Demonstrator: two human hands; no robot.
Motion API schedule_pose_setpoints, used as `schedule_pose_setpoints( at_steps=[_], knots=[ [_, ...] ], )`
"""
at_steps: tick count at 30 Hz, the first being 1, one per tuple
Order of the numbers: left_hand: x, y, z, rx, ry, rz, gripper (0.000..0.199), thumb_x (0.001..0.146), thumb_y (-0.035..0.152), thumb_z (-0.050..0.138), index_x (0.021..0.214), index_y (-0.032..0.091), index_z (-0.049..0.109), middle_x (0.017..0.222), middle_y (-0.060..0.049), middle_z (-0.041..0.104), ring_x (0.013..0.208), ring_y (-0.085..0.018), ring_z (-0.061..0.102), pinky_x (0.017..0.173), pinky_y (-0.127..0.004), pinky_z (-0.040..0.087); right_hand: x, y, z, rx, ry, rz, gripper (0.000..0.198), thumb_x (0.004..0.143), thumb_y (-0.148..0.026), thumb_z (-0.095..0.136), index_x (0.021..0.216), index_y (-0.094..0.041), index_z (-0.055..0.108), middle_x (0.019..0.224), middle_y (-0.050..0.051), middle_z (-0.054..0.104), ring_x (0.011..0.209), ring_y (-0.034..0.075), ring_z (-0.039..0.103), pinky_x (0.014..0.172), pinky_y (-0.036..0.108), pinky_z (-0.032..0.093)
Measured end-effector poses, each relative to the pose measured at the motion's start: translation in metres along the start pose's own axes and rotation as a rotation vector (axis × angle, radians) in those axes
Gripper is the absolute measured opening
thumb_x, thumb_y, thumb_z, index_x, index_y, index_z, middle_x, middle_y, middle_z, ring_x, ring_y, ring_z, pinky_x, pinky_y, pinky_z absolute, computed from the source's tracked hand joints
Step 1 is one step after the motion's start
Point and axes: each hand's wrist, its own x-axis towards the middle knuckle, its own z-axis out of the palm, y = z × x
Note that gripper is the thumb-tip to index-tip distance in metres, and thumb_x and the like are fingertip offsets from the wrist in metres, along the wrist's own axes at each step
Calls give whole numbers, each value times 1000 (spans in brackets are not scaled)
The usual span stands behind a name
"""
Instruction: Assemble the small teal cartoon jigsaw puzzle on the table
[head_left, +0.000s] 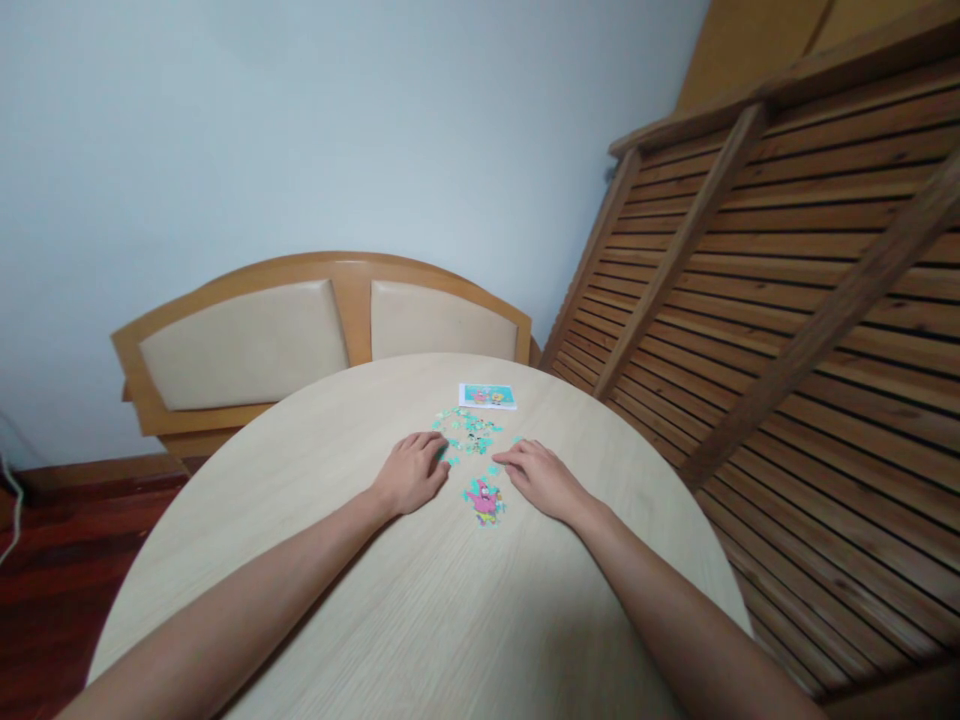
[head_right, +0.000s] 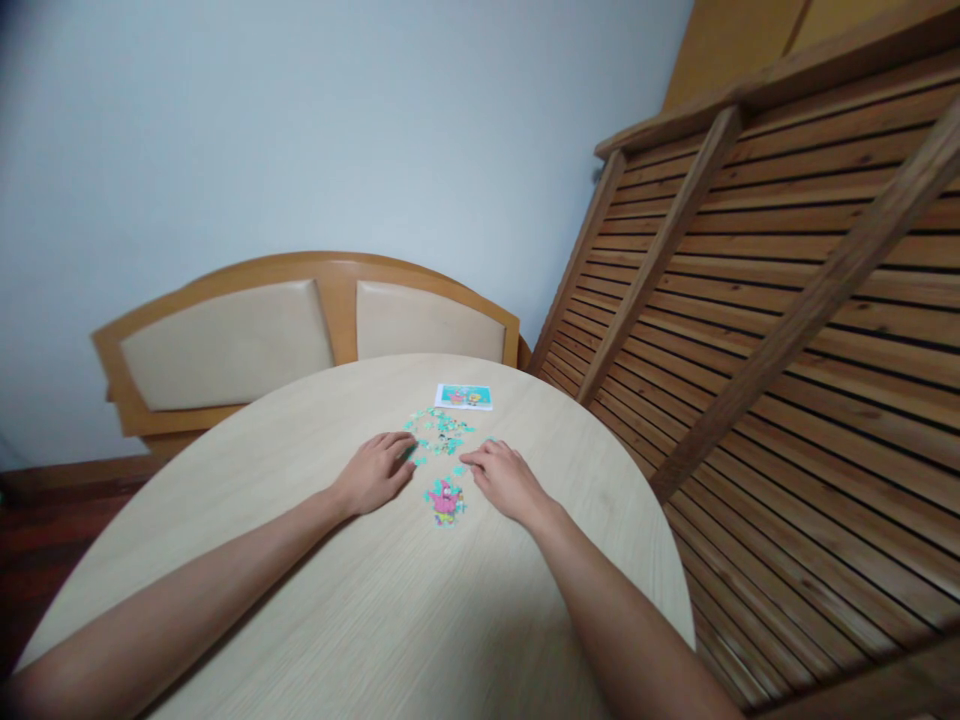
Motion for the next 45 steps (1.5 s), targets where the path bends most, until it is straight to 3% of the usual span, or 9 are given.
schedule_pose_setpoints(
  at_steps=[6, 13, 17, 21, 28, 36, 42, 45],
  knots=[
    [1, -2, 2, -41, -17, 140, 32, 97, 31, 49, 122, 17, 64, 130, -11, 64, 124, -27, 53, 110, -48, 39, -1, 1, 1, -46, -9, 65, 31, 95, -19, 51, 121, -22, 68, 105, 9, 67, 103, 22, 58, 93, 35, 45],
    [1, 6, -6, -96, -1, 261, 23, 97, 23, 48, 104, 22, 70, 106, -8, 69, 104, -23, 60, 97, -41, 46, 0, -3, -2, -29, 4, 57, 28, 97, -22, 51, 119, -23, 68, 108, 8, 66, 104, 22, 57, 93, 36, 44],
    [0, 8, -9, -85, -21, 275, 25, 98, 23, 48, 109, 22, 71, 104, -8, 68, 101, -23, 60, 94, -40, 46, 0, -15, -8, 27, -41, -64, 26, 96, -29, 56, 119, -27, 67, 114, 7, 65, 109, 23, 56, 96, 38, 42],
    [0, 11, -11, -127, -54, 326, 28, 99, 24, 46, 118, 22, 66, 108, -8, 67, 104, -23, 59, 95, -39, 45, -3, -29, -9, 63, -107, -147, 36, 92, -37, 62, 126, -29, 63, 124, 7, 61, 118, 25, 52, 103, 41, 38],
    [-1, 20, -21, -216, -73, 364, 29, 96, 19, 44, 119, 20, 61, 104, -8, 69, 100, -23, 61, 93, -37, 47, -6, -42, 0, 83, -133, -126, 52, 89, -48, 63, 134, -24, 54, 128, 11, 60, 121, 28, 49, 103, 43, 38],
    [-6, 28, -30, -275, -163, 615, 20, 94, 30, 54, 104, 24, 70, 103, -7, 71, 102, -22, 62, 96, -37, 44, -6, -29, -3, 11, -119, -90, 40, 97, -46, 52, 131, -27, 61, 130, 10, 60, 124, 26, 49, 106, 45, 35],
    [-9, 36, -36, -237, -157, 657, 27, 95, 34, 53, 116, 25, 66, 112, -9, 69, 106, -24, 61, 96, -39, 44, -5, -21, -5, -36, -97, -72, 38, 99, -43, 49, 133, -29, 60, 129, 10, 60, 120, 26, 50, 104, 46, 36],
    [-10, 38, -36, -220, -128, 659, 25, 95, 33, 52, 112, 23, 67, 107, -9, 69, 100, -23, 62, 92, -37, 45, -5, -20, -7, -29, -112, -106, 35, 99, -41, 51, 130, -30, 63, 126, 9, 61, 119, 26, 50, 103, 45, 37]
  ],
)
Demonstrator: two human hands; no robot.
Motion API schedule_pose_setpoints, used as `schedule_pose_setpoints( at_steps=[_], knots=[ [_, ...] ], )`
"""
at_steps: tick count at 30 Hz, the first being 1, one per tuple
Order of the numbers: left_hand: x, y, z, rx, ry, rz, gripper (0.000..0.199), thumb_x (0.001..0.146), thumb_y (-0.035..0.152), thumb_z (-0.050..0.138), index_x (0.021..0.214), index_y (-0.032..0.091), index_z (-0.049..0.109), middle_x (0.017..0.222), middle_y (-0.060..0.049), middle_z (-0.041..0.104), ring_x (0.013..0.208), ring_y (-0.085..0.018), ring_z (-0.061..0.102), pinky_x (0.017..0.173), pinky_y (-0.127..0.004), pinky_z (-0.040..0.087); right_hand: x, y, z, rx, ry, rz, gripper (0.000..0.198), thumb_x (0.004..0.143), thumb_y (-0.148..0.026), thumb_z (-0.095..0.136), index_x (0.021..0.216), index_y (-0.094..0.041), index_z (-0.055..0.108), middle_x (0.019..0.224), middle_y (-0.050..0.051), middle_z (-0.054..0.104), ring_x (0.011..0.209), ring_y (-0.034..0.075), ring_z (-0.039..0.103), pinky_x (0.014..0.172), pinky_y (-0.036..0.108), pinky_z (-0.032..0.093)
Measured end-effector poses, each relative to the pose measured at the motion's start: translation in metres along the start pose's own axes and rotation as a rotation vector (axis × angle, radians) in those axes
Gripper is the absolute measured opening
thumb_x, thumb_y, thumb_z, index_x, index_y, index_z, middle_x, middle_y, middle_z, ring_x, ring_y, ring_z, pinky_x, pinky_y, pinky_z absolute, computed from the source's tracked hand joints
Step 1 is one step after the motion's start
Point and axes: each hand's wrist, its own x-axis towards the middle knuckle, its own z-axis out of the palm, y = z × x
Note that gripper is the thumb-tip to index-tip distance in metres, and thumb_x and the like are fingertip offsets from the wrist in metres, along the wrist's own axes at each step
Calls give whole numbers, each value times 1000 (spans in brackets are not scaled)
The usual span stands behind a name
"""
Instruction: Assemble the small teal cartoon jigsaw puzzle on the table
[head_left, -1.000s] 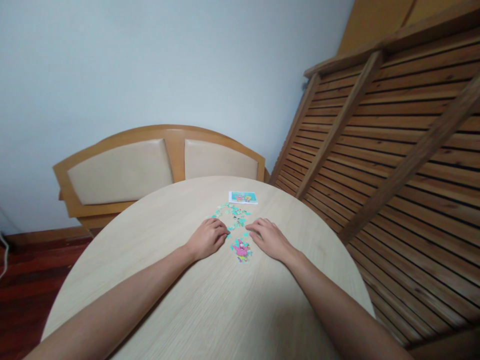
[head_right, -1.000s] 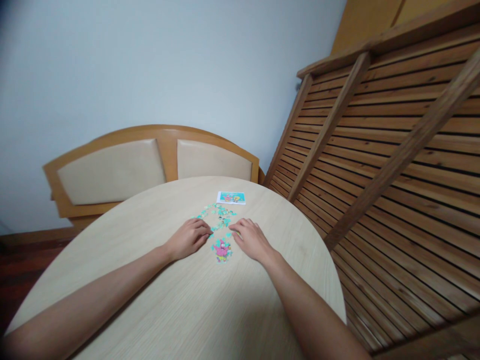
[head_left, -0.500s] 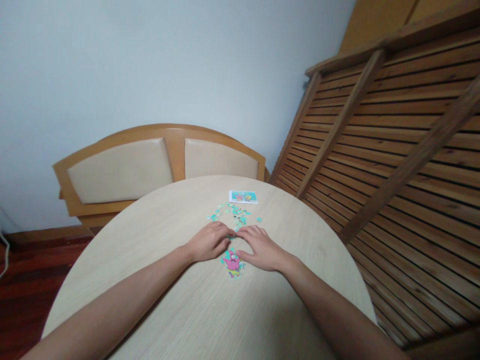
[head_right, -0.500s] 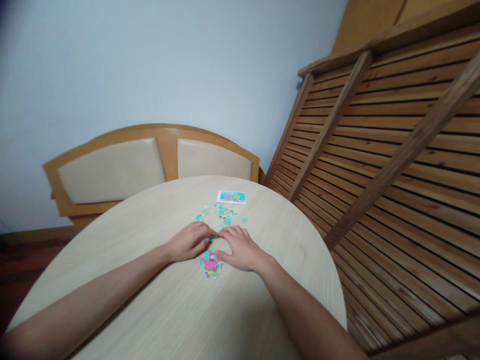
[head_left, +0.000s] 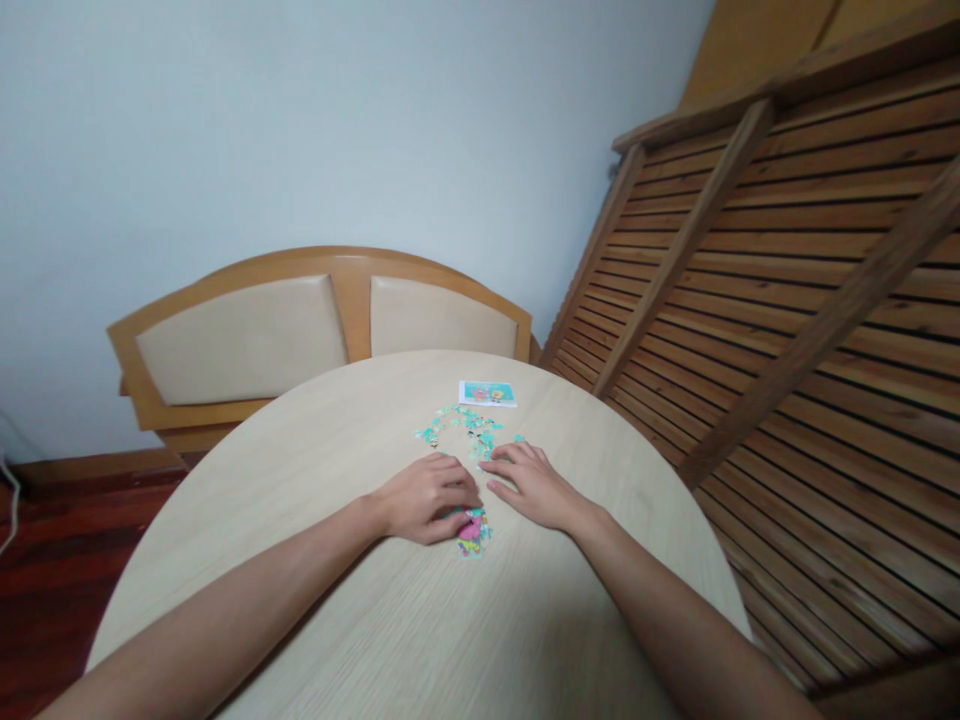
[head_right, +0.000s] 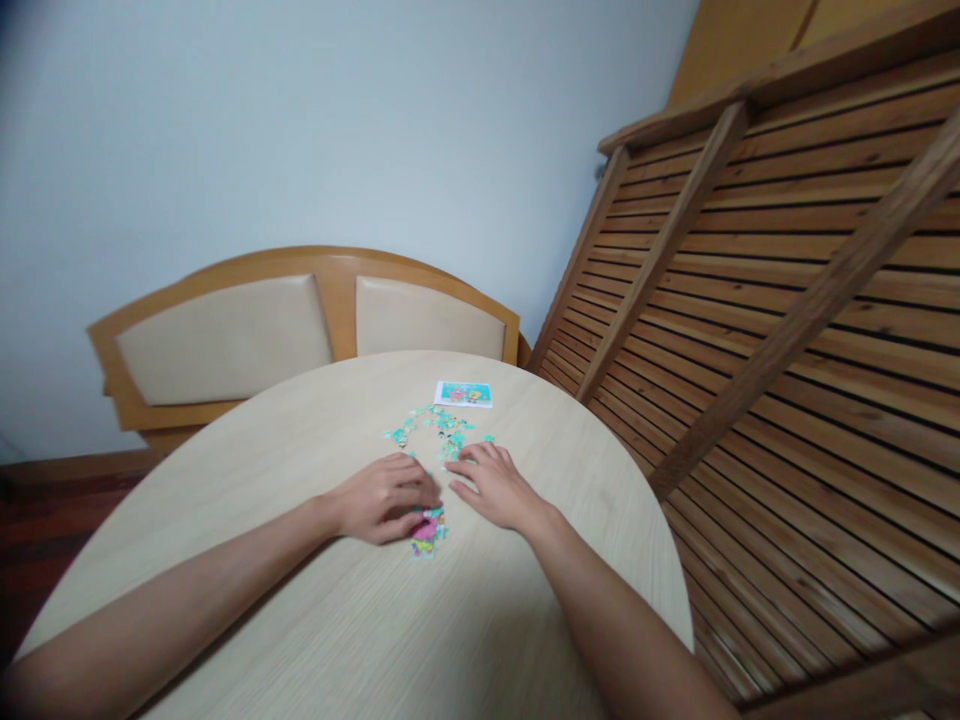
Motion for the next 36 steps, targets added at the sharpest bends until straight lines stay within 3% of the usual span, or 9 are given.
schedule_pose_setpoints(
  at_steps=[4, 8, 12, 18, 23, 26, 36],
  knots=[
    [1, 3, 2, 46, -11, 82, 20, 95, 32, 51, 97, 23, 68, 90, -7, 70, 88, -21, 64, 87, -36, 45, 1, -2, -4, 40, 11, -48, 27, 97, -39, 56, 119, -30, 70, 118, 7, 64, 116, 24, 52, 100, 42, 38],
    [2, 3, 4, 110, 3, 152, 22, 95, 33, 50, 93, 21, 68, 86, -8, 70, 84, -21, 65, 82, -36, 46, 3, -4, -7, 107, 5, -113, 17, 94, -35, 63, 103, -27, 74, 105, 5, 69, 110, 23, 54, 97, 40, 40],
    [1, 0, 5, 120, -10, 167, 22, 94, 31, 49, 97, 19, 67, 92, -8, 71, 87, -23, 65, 83, -37, 47, 4, 0, -8, 165, -3, -151, 12, 92, -26, 64, 96, -27, 76, 99, 3, 72, 110, 23, 54, 98, 38, 41],
    [-1, -4, 7, 93, -28, 151, 26, 90, 31, 51, 107, 18, 66, 106, -10, 71, 95, -24, 66, 90, -38, 48, 1, 14, -9, 171, 31, -127, 25, 87, -8, 61, 89, -28, 77, 97, 1, 73, 112, 23, 54, 101, 39, 40],
    [-3, -6, 10, 80, -23, 145, 31, 90, 32, 52, 114, 18, 66, 112, -11, 71, 98, -25, 66, 90, -39, 50, 1, 7, -7, 169, 78, -58, 12, 89, -23, 65, 96, -24, 75, 97, 4, 71, 101, 22, 58, 95, 38, 42],
    [-3, -6, 10, 81, -23, 141, 31, 90, 31, 52, 114, 18, 66, 114, -11, 71, 98, -25, 67, 89, -39, 51, 1, 3, -7, 167, 66, -33, 14, 88, -33, 69, 97, -24, 75, 97, 5, 69, 101, 22, 57, 94, 38, 43],
    [-4, -6, 10, 80, -27, 140, 29, 90, 30, 53, 112, 18, 68, 115, -10, 71, 97, -25, 67, 88, -39, 51, -2, 12, -9, 225, 11, -38, 18, 92, -29, 64, 105, -27, 76, 102, 7, 66, 101, 22, 56, 98, 40, 42]
  ],
)
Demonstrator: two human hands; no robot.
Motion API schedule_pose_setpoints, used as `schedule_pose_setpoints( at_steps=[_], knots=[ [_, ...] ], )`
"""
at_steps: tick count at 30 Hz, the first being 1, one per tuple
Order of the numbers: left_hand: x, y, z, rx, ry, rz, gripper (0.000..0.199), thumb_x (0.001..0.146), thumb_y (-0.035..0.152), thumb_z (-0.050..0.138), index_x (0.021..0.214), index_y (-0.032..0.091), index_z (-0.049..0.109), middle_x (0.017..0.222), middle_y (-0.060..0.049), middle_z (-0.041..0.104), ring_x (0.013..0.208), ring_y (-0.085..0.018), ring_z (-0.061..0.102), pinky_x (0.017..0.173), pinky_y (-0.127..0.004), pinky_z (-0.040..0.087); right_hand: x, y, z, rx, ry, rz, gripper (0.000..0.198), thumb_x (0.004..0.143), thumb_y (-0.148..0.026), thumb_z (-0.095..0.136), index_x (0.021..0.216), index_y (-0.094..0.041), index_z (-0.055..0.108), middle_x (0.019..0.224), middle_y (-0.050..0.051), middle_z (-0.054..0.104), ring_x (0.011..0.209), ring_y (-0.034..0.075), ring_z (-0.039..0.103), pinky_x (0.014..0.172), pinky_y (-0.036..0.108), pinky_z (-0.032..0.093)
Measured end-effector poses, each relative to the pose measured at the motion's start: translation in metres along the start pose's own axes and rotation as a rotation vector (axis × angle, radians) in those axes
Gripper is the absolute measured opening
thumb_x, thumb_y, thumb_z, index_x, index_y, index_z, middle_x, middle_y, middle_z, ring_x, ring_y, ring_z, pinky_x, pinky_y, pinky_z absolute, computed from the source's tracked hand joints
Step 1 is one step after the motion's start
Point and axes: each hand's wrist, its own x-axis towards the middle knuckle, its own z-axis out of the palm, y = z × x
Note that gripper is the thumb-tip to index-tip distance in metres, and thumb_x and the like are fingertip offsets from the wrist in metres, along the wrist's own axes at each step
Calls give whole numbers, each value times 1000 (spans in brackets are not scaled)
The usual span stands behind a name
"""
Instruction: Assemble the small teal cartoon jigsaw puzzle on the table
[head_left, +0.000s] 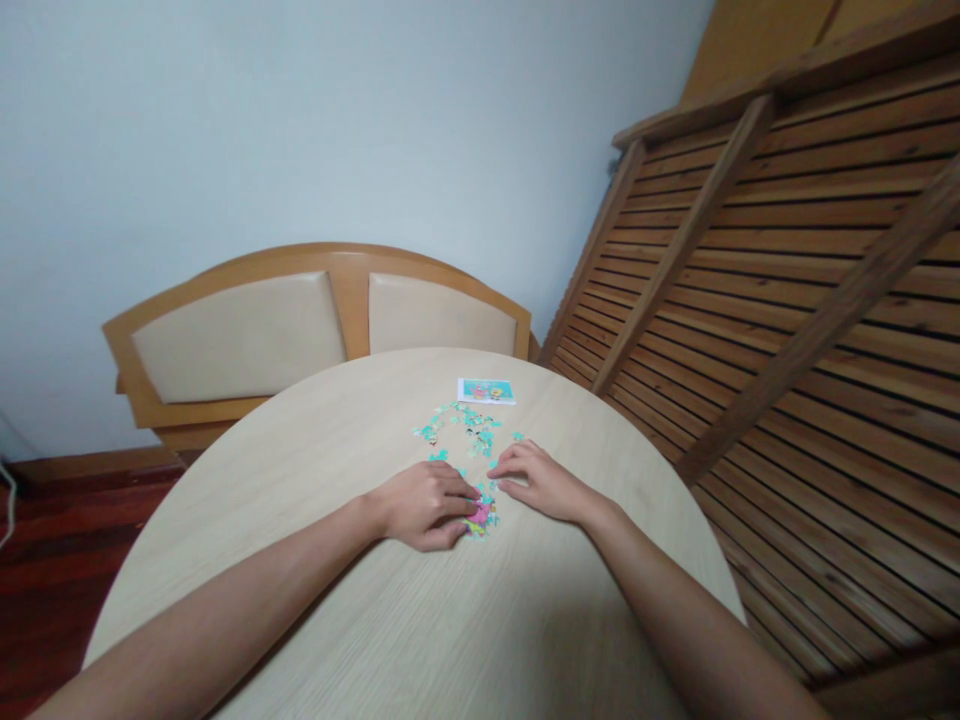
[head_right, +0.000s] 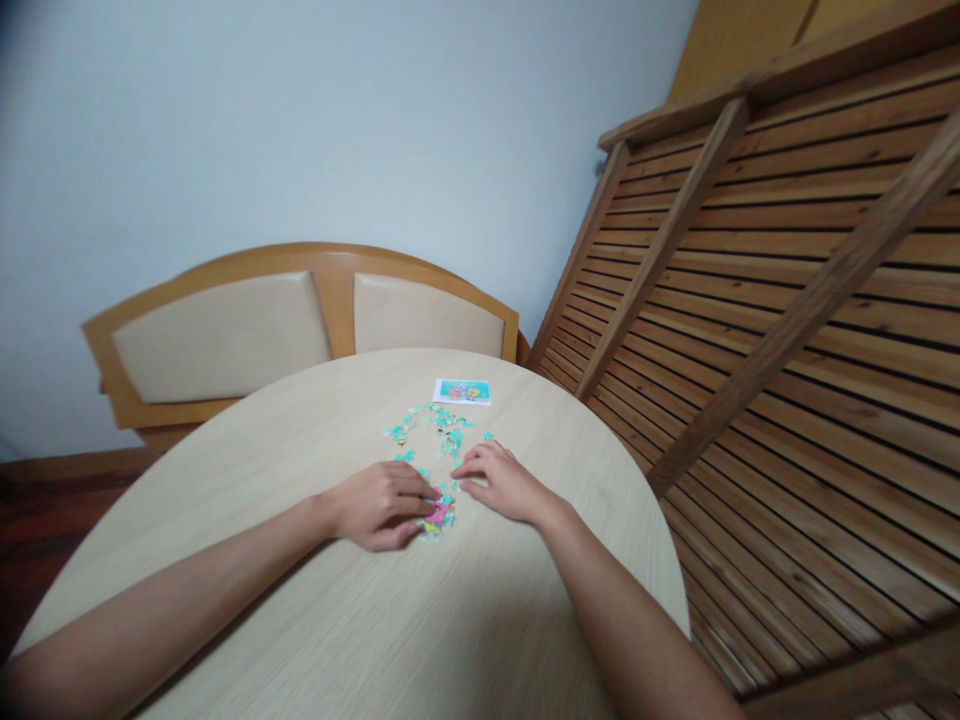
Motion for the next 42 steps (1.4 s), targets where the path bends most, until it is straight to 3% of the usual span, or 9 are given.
schedule_pose_setpoints(
  at_steps=[6, 16, 23, 28, 35, 42],
  knots=[
    [1, 0, 0, -2, -2, -5, 31, 91, 31, 52, 115, 19, 67, 117, -10, 71, 99, -24, 67, 89, -39, 51, 1, -3, 2, -14, 32, 50, 16, 85, -35, 73, 97, -25, 76, 98, 5, 65, 100, 22, 57, 98, 39, 42],
    [1, 0, -1, -2, -30, -11, 34, 92, 32, 51, 121, 20, 65, 121, -11, 69, 100, -25, 66, 92, -39, 50, 2, -4, 8, -2, 23, 95, 11, 81, -18, 69, 92, -21, 70, 100, 5, 65, 106, 22, 55, 102, 42, 39],
    [2, 1, -2, -4, -35, -14, 35, 93, 33, 50, 121, 19, 65, 121, -11, 68, 100, -25, 66, 91, -40, 50, 1, -6, 6, -5, -4, 117, 15, 77, -17, 70, 91, -21, 66, 101, 4, 66, 108, 24, 54, 100, 43, 38],
    [2, 1, -2, -3, -33, -11, 35, 92, 32, 50, 121, 19, 65, 121, -11, 68, 99, -25, 66, 90, -41, 51, 2, -11, 5, 29, -3, 156, 16, 77, -17, 71, 91, -21, 67, 94, 3, 69, 99, 22, 60, 95, 41, 40],
    [3, 1, -2, -1, -37, -10, 35, 93, 31, 50, 122, 19, 64, 121, -11, 68, 101, -26, 66, 91, -40, 50, 4, -5, 10, 249, 28, 113, 10, 88, -22, 61, 93, -18, 70, 92, 4, 73, 87, 17, 66, 83, 30, 49],
    [2, 1, -2, 4, -42, -9, 35, 92, 32, 50, 122, 19, 64, 123, -10, 68, 100, -25, 65, 91, -40, 50, 5, -7, 12, 355, 15, 139, 14, 88, -24, 61, 94, -18, 73, 93, 4, 75, 87, 18, 68, 82, 29, 52]
  ],
)
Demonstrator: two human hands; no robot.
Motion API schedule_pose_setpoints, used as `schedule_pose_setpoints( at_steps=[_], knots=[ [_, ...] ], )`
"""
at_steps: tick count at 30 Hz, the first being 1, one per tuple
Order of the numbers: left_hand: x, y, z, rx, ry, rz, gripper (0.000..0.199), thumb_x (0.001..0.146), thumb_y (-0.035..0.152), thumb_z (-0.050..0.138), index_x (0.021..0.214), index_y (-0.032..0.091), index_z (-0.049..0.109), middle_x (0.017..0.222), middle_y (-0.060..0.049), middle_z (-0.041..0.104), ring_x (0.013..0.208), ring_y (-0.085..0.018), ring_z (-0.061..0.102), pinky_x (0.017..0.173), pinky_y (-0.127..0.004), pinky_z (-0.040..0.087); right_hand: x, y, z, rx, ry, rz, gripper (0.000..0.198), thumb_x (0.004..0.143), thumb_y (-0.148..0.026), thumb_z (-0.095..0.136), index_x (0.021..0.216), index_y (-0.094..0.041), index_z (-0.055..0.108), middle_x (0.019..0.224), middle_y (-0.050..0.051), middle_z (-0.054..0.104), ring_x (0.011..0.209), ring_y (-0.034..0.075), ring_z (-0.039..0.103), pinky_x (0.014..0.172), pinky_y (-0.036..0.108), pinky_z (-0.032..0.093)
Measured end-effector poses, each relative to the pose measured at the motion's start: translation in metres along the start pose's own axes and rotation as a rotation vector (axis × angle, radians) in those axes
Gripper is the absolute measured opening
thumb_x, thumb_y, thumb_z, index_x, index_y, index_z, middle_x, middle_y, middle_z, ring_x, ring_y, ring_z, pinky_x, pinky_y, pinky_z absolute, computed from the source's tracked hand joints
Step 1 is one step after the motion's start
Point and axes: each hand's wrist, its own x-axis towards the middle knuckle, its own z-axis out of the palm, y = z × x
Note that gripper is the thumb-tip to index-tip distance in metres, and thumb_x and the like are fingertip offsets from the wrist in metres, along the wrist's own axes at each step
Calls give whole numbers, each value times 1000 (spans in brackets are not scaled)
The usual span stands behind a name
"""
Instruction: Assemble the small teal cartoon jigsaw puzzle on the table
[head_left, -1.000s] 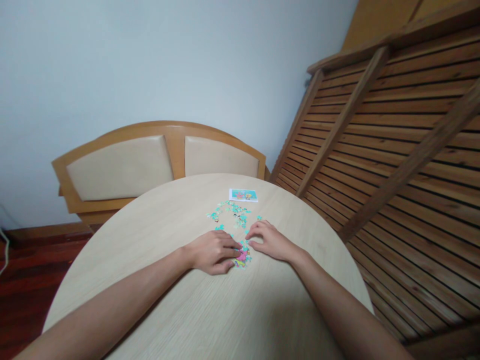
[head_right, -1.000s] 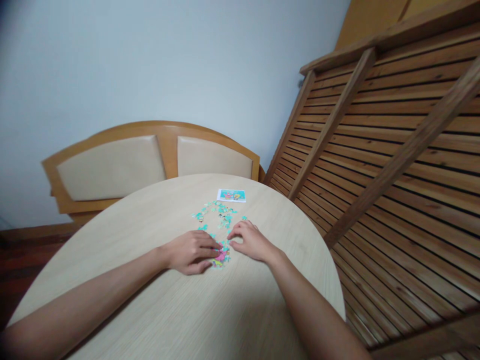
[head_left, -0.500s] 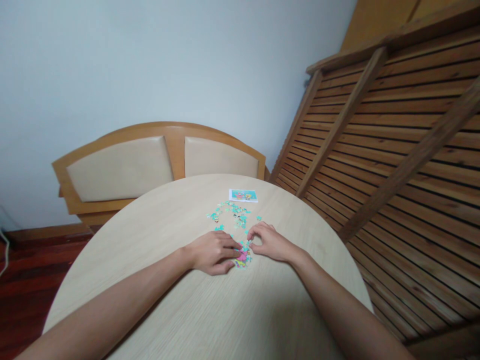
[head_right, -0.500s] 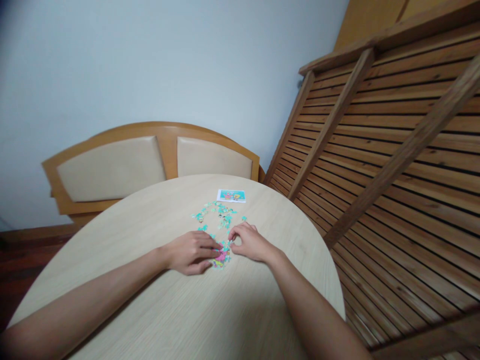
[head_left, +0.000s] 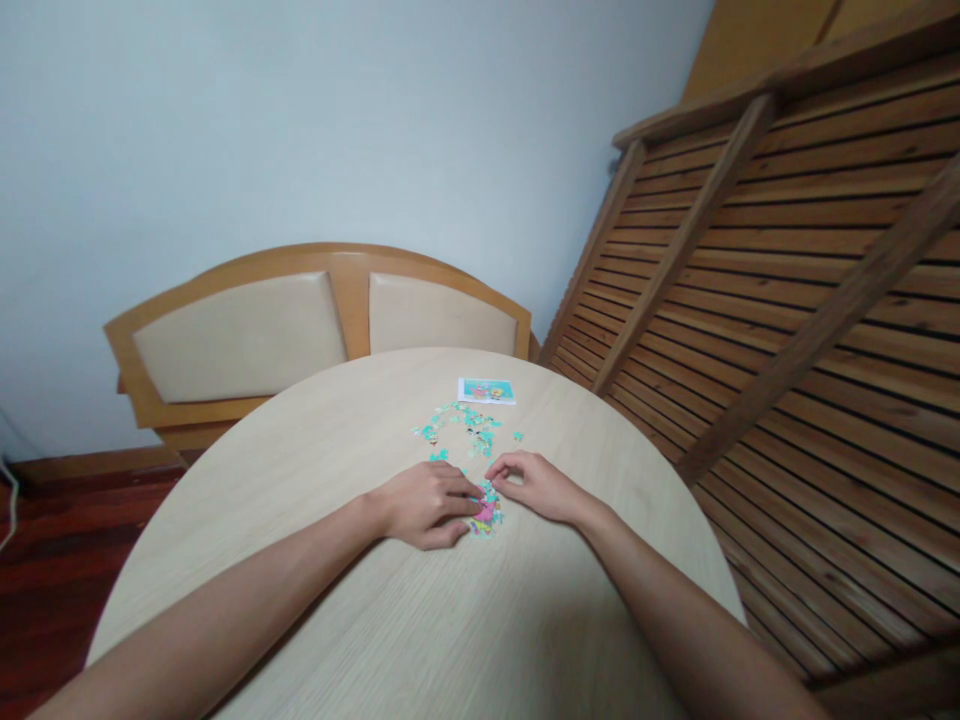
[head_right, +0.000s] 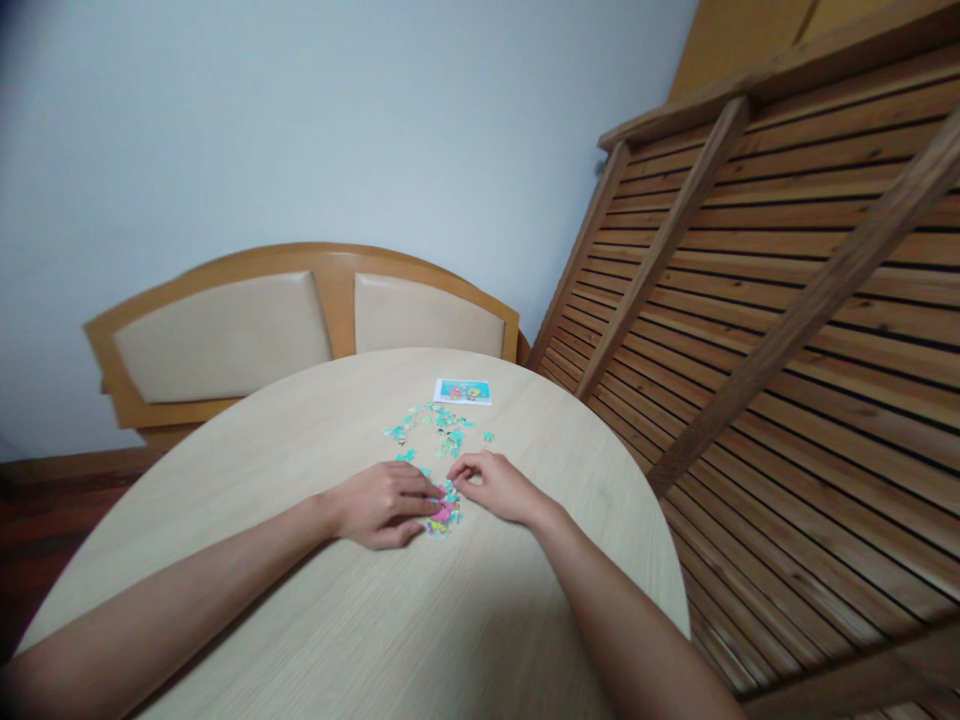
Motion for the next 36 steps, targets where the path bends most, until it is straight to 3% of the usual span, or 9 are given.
schedule_pose_setpoints(
  at_steps=[29, 36],
  knots=[
    [-1, 0, 1, 2, 26, 4, 35, 92, 32, 50, 121, 20, 65, 119, -12, 69, 99, -25, 66, 90, -40, 51, 0, 3, -1, -168, 32, 8, 13, 85, -21, 63, 88, -20, 75, 89, 3, 76, 86, 19, 68, 82, 30, 49],
    [-1, 0, 0, 3, 17, 3, 35, 92, 32, 51, 122, 20, 64, 120, -12, 68, 99, -25, 66, 90, -39, 50, -1, -2, -5, -296, 15, -57, 8, 85, -24, 67, 85, -22, 75, 86, 2, 74, 86, 18, 66, 85, 31, 46]
  ],
)
